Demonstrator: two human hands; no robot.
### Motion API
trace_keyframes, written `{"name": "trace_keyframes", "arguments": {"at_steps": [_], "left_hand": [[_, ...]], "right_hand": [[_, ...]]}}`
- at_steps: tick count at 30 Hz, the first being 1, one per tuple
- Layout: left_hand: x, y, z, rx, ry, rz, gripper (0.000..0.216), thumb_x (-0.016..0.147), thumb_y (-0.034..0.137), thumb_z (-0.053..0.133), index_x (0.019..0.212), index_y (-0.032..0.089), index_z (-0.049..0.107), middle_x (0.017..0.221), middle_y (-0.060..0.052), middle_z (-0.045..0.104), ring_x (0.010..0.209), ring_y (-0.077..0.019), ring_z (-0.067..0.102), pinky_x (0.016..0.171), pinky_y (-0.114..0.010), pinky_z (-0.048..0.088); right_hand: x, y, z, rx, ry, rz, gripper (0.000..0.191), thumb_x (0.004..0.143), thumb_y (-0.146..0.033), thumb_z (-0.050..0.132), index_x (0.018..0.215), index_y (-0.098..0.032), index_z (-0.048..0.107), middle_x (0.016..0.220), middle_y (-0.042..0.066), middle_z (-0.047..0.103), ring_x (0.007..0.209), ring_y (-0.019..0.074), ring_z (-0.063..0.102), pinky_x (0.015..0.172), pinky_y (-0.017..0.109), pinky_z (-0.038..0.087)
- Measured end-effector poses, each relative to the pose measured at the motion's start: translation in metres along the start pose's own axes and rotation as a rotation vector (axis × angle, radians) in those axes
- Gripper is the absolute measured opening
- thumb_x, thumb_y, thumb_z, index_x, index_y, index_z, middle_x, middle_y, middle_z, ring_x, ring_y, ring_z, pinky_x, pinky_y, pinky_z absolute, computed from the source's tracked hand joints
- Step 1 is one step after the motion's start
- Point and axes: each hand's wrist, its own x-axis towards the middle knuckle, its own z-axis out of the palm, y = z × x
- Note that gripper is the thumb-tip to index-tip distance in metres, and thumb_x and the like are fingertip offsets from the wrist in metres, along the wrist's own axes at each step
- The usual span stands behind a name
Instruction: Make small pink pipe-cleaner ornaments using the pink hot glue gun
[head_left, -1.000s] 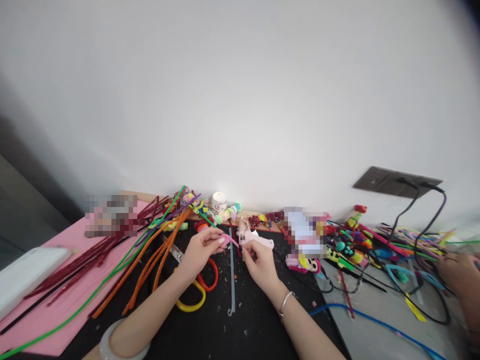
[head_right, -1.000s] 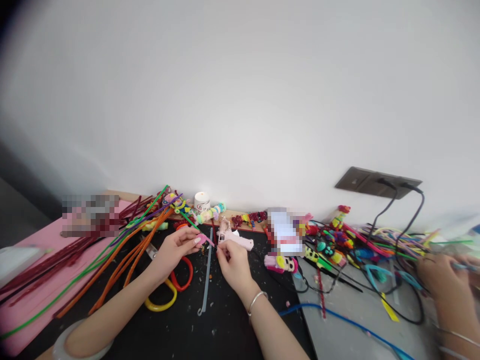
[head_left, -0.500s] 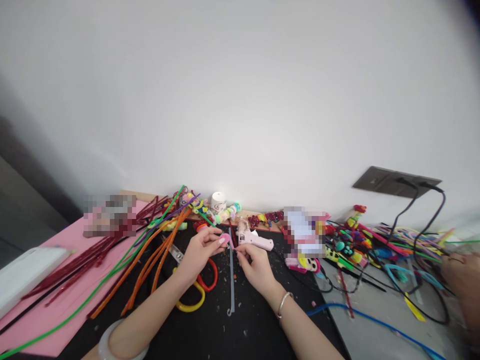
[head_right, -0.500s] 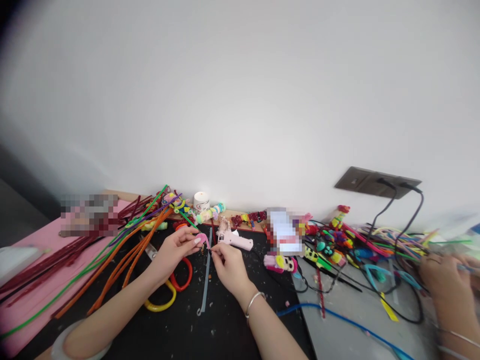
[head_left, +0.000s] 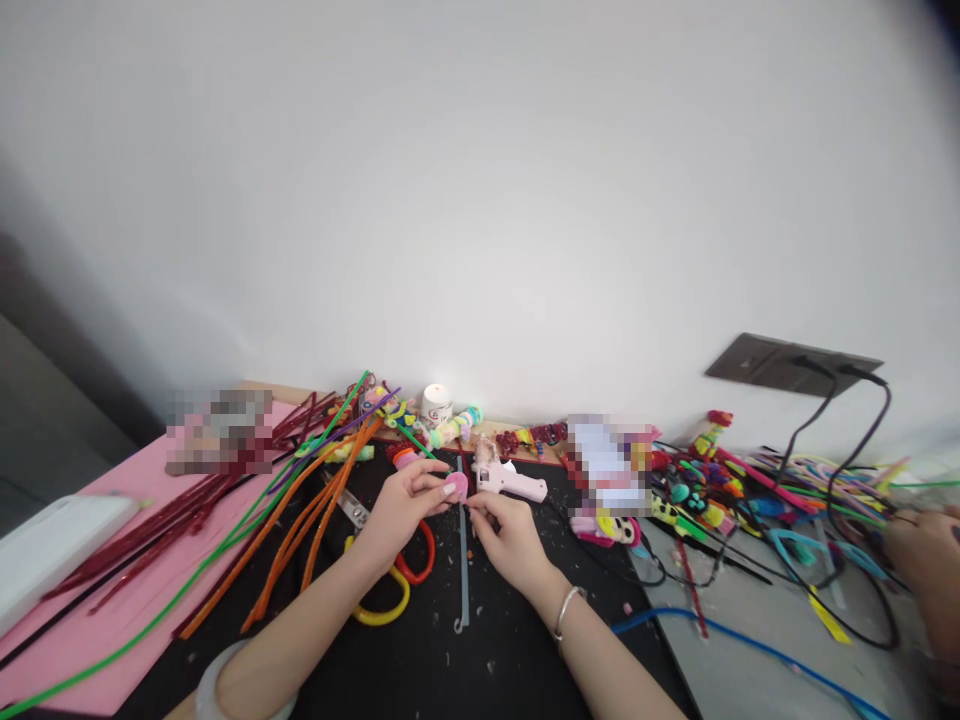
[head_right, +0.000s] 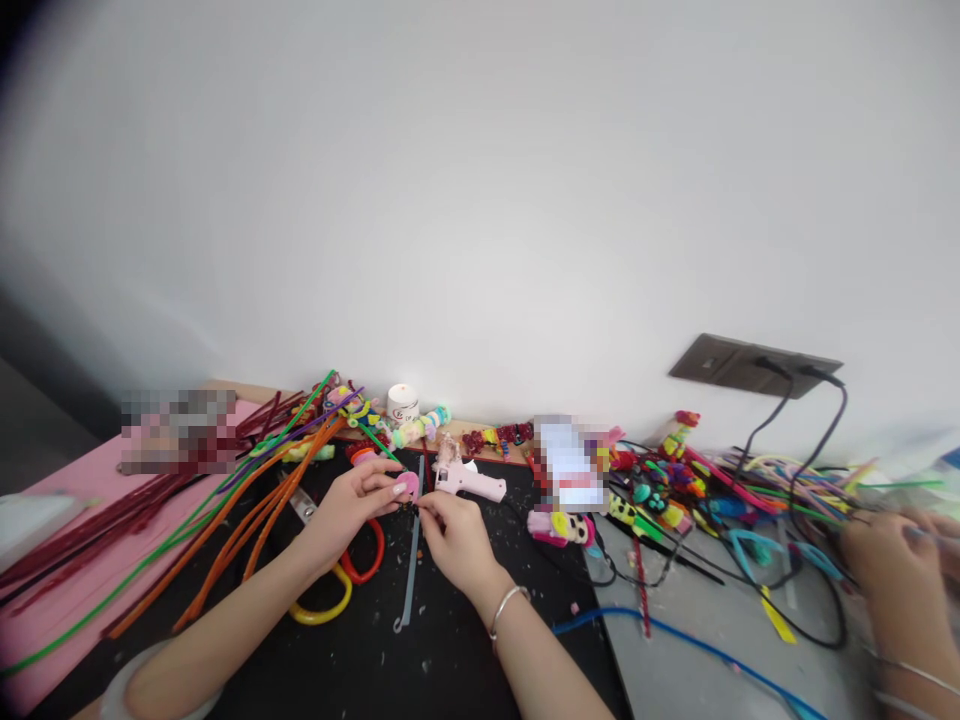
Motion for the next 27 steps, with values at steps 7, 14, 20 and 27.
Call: {"name": "trace_keyframes", "arguments": {"at_steps": [7, 14, 20, 27], "left_hand": [[0.0025, -0.0023, -0.0009, 0.054, -0.025, 0.020, 0.047, 0.062, 0.041, 0.095, 0.098, 0.018, 0.074, 0.075, -0.003, 0.082, 0.081, -0.0250, 0.080, 0.081, -0.037, 0.064], [0.0032, -0.0048, -0.0030, 0.123, -0.063, 0.043, 0.030, 0.069, 0.039, 0.091, 0.086, 0.017, 0.078, 0.083, -0.008, 0.085, 0.085, -0.0260, 0.081, 0.080, -0.034, 0.063], [0.0050, -0.0070, -0.0029, 0.126, -0.060, 0.052, 0.027, 0.067, 0.036, 0.091, 0.081, 0.017, 0.078, 0.079, -0.008, 0.084, 0.080, -0.0248, 0.079, 0.075, -0.033, 0.060], [0.0045, -0.0077, -0.0029, 0.165, -0.068, 0.091, 0.021, 0.067, 0.035, 0.089, 0.074, 0.018, 0.078, 0.072, -0.004, 0.080, 0.072, -0.0224, 0.075, 0.071, -0.032, 0.058]], "right_hand": [[-0.0005, 0.0008, 0.0011, -0.011, 0.022, -0.026, 0.023, 0.096, -0.014, 0.054, 0.092, -0.021, 0.076, 0.072, 0.001, 0.073, 0.060, 0.0161, 0.064, 0.060, 0.024, 0.048], [-0.0003, 0.0011, 0.0011, -0.037, 0.035, -0.033, 0.024, 0.099, -0.018, 0.053, 0.092, -0.021, 0.077, 0.072, 0.002, 0.074, 0.060, 0.0165, 0.065, 0.059, 0.024, 0.049], [-0.0005, 0.0015, 0.0011, -0.045, 0.041, -0.040, 0.024, 0.099, -0.019, 0.053, 0.092, -0.020, 0.077, 0.074, 0.003, 0.075, 0.060, 0.0166, 0.065, 0.060, 0.025, 0.050], [0.0000, 0.0025, 0.0006, -0.048, 0.061, -0.048, 0.024, 0.100, -0.019, 0.055, 0.090, -0.021, 0.076, 0.074, 0.002, 0.075, 0.059, 0.0168, 0.064, 0.059, 0.025, 0.049]]}}
